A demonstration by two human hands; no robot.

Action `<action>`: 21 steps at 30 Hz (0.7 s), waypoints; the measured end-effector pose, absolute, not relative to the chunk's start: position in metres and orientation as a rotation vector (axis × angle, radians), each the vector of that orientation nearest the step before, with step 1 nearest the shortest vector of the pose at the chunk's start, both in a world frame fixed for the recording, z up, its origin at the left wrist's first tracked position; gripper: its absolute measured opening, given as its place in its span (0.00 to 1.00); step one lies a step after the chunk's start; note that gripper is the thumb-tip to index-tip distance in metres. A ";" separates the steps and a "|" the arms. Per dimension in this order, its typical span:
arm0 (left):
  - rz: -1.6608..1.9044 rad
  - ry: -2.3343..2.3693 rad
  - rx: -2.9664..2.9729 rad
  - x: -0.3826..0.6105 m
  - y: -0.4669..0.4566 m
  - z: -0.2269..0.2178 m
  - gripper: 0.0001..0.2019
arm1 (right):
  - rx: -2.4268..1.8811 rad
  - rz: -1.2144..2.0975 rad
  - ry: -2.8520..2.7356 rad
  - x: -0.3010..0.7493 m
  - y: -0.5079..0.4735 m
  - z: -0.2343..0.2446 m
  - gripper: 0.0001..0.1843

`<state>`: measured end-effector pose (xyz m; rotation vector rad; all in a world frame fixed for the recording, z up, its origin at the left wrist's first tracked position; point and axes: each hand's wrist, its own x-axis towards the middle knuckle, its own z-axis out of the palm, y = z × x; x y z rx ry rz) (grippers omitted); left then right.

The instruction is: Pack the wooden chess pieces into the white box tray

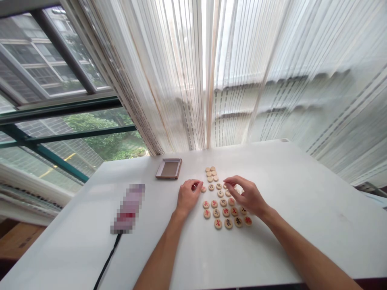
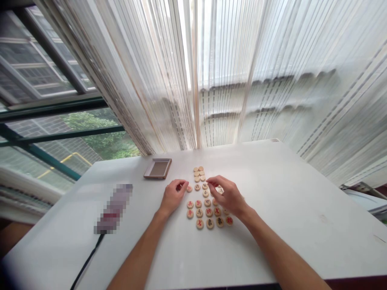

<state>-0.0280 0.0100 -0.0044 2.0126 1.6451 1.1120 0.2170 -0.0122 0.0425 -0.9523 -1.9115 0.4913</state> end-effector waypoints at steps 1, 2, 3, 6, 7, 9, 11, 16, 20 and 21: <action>1.106 1.647 2.021 -0.029 0.009 -0.004 0.09 | -0.957 0.482 -1.912 0.218 -0.012 0.043 0.07; 1.094 1.643 2.036 -0.029 0.008 -0.003 0.08 | -0.962 0.469 -1.911 0.220 -0.011 0.043 0.07; 1.079 1.634 2.054 -0.029 0.007 -0.002 0.07 | -0.969 0.456 -1.909 0.221 -0.010 0.043 0.07; 1.033 1.611 2.112 -0.029 0.003 0.001 0.07 | -0.997 0.431 -1.892 0.226 -0.007 0.043 0.07; 1.023 1.609 2.126 -0.029 0.002 0.001 0.06 | -1.010 0.432 -1.880 0.228 -0.006 0.043 0.07; 1.010 1.616 2.145 -0.028 0.001 0.002 0.06 | -1.040 0.440 -1.852 0.230 -0.005 0.042 0.07; 0.999 1.625 2.158 -0.028 0.001 0.002 0.07 | -1.057 0.440 -1.830 0.233 -0.003 0.040 0.07; 0.976 1.633 2.179 -0.028 0.002 0.002 0.10 | -1.081 0.430 -1.811 0.235 0.000 0.038 0.07; 0.976 1.632 2.186 -0.028 0.003 0.002 0.07 | -1.096 0.443 -1.803 0.235 0.002 0.037 0.08; 0.978 1.632 2.186 -0.028 0.003 0.003 0.07 | -1.099 0.444 -1.799 0.236 0.003 0.036 0.08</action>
